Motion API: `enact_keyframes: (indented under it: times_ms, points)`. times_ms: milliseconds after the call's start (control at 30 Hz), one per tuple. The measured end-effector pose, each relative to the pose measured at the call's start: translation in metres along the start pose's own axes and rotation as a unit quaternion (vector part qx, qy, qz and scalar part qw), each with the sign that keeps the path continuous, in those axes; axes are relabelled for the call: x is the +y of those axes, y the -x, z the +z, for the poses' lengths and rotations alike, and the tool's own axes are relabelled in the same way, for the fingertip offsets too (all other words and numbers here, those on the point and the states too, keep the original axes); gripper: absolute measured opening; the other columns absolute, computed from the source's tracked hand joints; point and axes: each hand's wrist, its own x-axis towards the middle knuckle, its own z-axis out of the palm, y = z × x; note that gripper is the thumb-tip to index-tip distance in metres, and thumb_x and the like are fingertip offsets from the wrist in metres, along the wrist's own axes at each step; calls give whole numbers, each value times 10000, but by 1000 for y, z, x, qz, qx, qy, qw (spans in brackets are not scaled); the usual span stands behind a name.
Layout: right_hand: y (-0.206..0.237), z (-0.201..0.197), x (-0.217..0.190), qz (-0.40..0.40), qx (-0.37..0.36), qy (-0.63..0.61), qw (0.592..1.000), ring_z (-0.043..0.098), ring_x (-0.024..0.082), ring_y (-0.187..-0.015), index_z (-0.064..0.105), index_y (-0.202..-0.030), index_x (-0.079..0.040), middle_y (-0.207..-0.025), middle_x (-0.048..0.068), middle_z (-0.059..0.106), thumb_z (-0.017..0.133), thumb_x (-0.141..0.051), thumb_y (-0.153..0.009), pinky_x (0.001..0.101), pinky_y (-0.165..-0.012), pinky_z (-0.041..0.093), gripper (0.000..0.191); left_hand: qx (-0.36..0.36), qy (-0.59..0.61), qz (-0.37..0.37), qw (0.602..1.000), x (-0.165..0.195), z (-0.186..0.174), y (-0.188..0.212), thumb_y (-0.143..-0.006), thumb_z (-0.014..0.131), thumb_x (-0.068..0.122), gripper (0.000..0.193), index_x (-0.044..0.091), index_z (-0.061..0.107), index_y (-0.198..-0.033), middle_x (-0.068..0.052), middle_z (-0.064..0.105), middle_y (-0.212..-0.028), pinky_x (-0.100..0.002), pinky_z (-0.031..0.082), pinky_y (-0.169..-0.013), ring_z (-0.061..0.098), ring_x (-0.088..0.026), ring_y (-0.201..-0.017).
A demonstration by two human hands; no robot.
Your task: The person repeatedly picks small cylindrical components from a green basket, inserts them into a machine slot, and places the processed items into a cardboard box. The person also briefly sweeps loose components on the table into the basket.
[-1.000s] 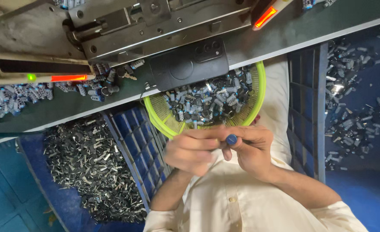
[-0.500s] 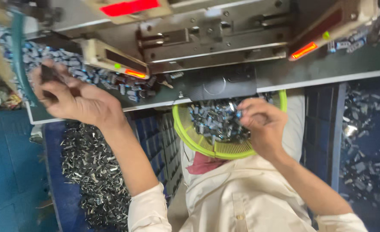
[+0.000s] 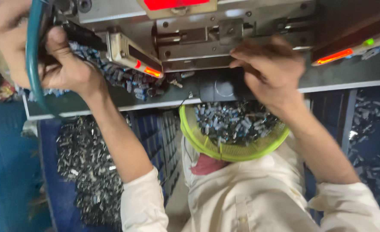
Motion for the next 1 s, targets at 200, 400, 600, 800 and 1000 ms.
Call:
enact_keyframes:
  times_ms: [200, 400, 600, 800, 1000]
  points:
    - [0, -15, 1, 46, 2, 33, 998, 715, 245, -832, 722, -997, -32, -943, 77, 752, 701, 118, -884, 383, -753, 491, 189, -179, -118, -5, 977, -2, -23, 26, -1012, 828, 266, 665, -8, 449, -1483, -167, 538, -1496, -404, 340, -1205, 509, -274, -1392]
    - [30, -4, -25, -33, -65, -28, 997, 698, 317, -887, 717, -969, -48, -1004, 90, 730, 698, 45, -736, 461, -813, 535, 251, -174, -225, -12, 959, 54, -28, 54, -944, 846, 244, 919, -128, 219, -1504, -310, 250, -1577, -472, 184, -1277, 263, -395, -1545]
    - [156, 38, -32, 174, -325, 8, 930, 621, 298, -945, 733, -1035, -24, -972, 111, 649, 783, -147, -738, 396, -794, 519, 325, -45, 86, -59, 994, 158, 8, 144, -912, 729, 146, 233, -5, 608, -1043, -110, 656, -1004, -381, 571, -754, 685, -248, -924]
    - [177, 51, -25, 204, -351, 60, 912, 602, 311, -952, 713, -935, -55, -971, 117, 637, 735, -60, -775, 421, -799, 488, 162, -363, 50, -119, 923, 198, 17, 182, -909, 680, -12, 56, 7, 666, -960, -135, 724, -875, -374, 602, -749, 734, -299, -786]
    - [174, 25, -49, 290, -193, -134, 928, 644, 332, -916, 671, -1066, 24, -1003, 129, 661, 680, 137, -774, 407, -784, 535, 313, -449, 36, -284, 847, 213, 28, 208, -876, 718, 69, 221, -16, 646, -1067, -176, 699, -1035, -390, 554, -873, 700, -365, -953]
